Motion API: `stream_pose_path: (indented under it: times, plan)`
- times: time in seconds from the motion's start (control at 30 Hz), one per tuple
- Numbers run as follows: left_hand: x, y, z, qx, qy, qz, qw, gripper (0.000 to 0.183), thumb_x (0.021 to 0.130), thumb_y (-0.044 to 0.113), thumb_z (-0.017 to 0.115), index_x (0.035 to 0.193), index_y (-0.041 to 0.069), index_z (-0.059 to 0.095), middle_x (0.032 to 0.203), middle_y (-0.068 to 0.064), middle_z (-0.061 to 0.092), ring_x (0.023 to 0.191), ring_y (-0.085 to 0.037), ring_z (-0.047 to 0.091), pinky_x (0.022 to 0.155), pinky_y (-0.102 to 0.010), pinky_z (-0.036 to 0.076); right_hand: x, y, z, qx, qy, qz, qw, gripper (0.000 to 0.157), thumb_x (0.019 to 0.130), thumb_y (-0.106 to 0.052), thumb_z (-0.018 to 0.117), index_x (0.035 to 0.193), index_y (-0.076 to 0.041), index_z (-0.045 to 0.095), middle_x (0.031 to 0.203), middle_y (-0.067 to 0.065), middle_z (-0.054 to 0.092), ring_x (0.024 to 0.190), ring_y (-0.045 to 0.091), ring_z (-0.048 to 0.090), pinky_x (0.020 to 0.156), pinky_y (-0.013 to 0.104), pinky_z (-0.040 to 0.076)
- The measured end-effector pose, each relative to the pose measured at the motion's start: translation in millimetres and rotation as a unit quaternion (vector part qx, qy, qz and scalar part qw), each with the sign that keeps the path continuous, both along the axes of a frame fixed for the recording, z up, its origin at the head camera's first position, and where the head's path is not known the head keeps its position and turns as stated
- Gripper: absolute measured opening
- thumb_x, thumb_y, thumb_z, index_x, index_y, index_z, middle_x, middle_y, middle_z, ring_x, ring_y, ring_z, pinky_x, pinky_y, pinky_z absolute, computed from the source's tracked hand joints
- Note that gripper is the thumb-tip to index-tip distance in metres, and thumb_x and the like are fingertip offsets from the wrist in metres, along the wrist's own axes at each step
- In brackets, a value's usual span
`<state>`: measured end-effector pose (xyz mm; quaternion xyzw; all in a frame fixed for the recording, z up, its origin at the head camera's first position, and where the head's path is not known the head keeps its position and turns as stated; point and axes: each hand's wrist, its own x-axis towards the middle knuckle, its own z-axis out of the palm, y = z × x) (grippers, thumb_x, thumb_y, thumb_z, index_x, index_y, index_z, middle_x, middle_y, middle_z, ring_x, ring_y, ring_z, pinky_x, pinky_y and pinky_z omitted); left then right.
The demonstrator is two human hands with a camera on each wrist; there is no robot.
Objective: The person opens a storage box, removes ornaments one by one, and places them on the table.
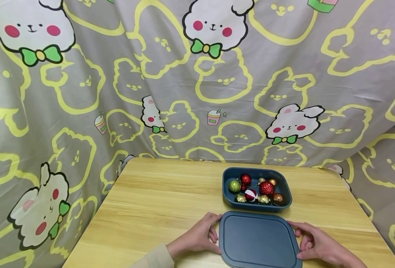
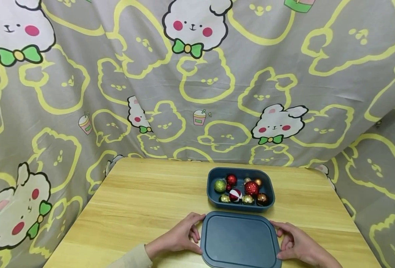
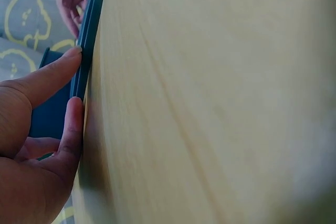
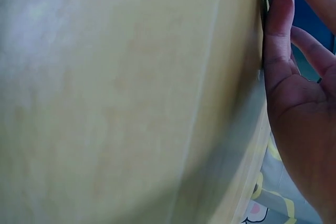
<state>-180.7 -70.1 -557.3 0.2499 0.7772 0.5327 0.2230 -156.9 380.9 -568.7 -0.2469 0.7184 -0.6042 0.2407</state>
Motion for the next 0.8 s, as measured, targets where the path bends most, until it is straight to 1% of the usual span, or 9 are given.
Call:
stream_pose_path:
  times: [0.1,0.23,0.3,0.37,0.43,0.5,0.6,0.7,0.8]
  plan:
    - [0.1,-0.7,0.3,0.002,0.000,0.001,1.0000,0.112,0.067,-0.004,0.095,0.159,-0.002,0.032,0.135,-0.006,0.046,0.081,-0.004,0.064,0.076,-0.021,0.061,0.0,-0.6,1.1,0.004,-0.012,0.000,1.000,0.088,0.087,0.002,0.078,0.153,0.019,0.024,0.111,0.016,0.045,0.080,0.008,0.063,0.067,0.022,0.058]
    - [-0.6,-2.3,4.1,0.001,0.003,0.009,1.0000,0.111,0.067,-0.004,0.095,0.159,-0.002,0.033,0.135,-0.008,0.047,0.083,-0.006,0.065,0.077,-0.021,0.061,0.4,-0.9,3.8,0.023,-0.005,-0.009,1.000,0.087,0.089,0.000,0.077,0.151,0.023,0.020,0.112,0.019,0.048,0.077,0.007,0.058,0.066,0.021,0.055]
    - [-2.1,-3.5,7.4,-0.002,0.008,0.017,0.9998,0.109,0.068,-0.002,0.094,0.159,-0.001,0.033,0.135,-0.010,0.047,0.084,-0.007,0.065,0.078,-0.021,0.061,1.0,0.0,5.5,0.036,0.015,-0.021,0.999,0.084,0.091,-0.001,0.075,0.150,0.024,0.022,0.111,0.020,0.050,0.076,0.008,0.058,0.065,0.023,0.054]
    - [-4.6,-4.7,11.1,-0.009,0.019,0.025,0.9995,0.105,0.072,0.002,0.093,0.159,-0.001,0.034,0.138,-0.012,0.048,0.085,-0.008,0.065,0.079,-0.020,0.060,1.9,1.0,7.3,0.051,0.055,-0.044,0.996,0.075,0.093,-0.001,0.073,0.148,0.024,0.029,0.107,0.018,0.054,0.075,0.010,0.057,0.062,0.025,0.053]
    - [-8.4,-5.9,14.8,-0.018,0.035,0.033,0.9987,0.099,0.077,0.008,0.091,0.159,0.001,0.035,0.141,-0.014,0.048,0.087,-0.008,0.065,0.079,-0.019,0.059,2.3,1.8,9.7,0.069,0.104,-0.074,0.989,0.067,0.094,0.000,0.072,0.146,0.022,0.036,0.102,0.015,0.056,0.076,0.010,0.060,0.062,0.026,0.054]
    - [-13.2,-6.3,18.0,-0.026,0.048,0.041,0.9976,0.094,0.083,0.014,0.088,0.159,0.002,0.035,0.146,-0.016,0.047,0.088,-0.007,0.064,0.079,-0.019,0.058,2.3,1.2,13.1,0.088,0.156,-0.119,0.977,0.058,0.094,0.000,0.071,0.142,0.019,0.045,0.099,0.010,0.058,0.075,0.011,0.060,0.061,0.026,0.054]
    - [-20.6,-6.2,23.2,-0.028,0.062,0.052,0.9964,0.086,0.091,0.022,0.082,0.160,0.004,0.035,0.151,-0.017,0.044,0.091,-0.006,0.064,0.081,-0.019,0.058,-1.0,-1.6,21.0,0.119,0.218,-0.195,0.949,0.048,0.094,0.001,0.071,0.137,0.013,0.054,0.095,0.002,0.060,0.076,0.010,0.060,0.062,0.023,0.053]
    - [-27.7,-5.0,28.1,-0.020,0.076,0.060,0.9951,0.079,0.096,0.024,0.076,0.160,0.004,0.034,0.152,-0.019,0.043,0.095,-0.006,0.063,0.084,-0.020,0.058,-9.0,-4.8,29.4,0.135,0.247,-0.267,0.922,0.045,0.094,0.001,0.072,0.136,0.009,0.059,0.096,-0.004,0.061,0.079,0.007,0.061,0.066,0.019,0.052]
    - [-35.0,-2.3,32.6,-0.014,0.096,0.067,0.9930,0.072,0.100,0.024,0.071,0.159,0.005,0.036,0.152,-0.020,0.044,0.099,-0.008,0.063,0.087,-0.022,0.058,-20.6,-5.6,35.7,0.137,0.258,-0.316,0.903,0.044,0.097,-0.001,0.070,0.138,0.007,0.058,0.097,-0.007,0.063,0.083,0.003,0.062,0.070,0.016,0.052]
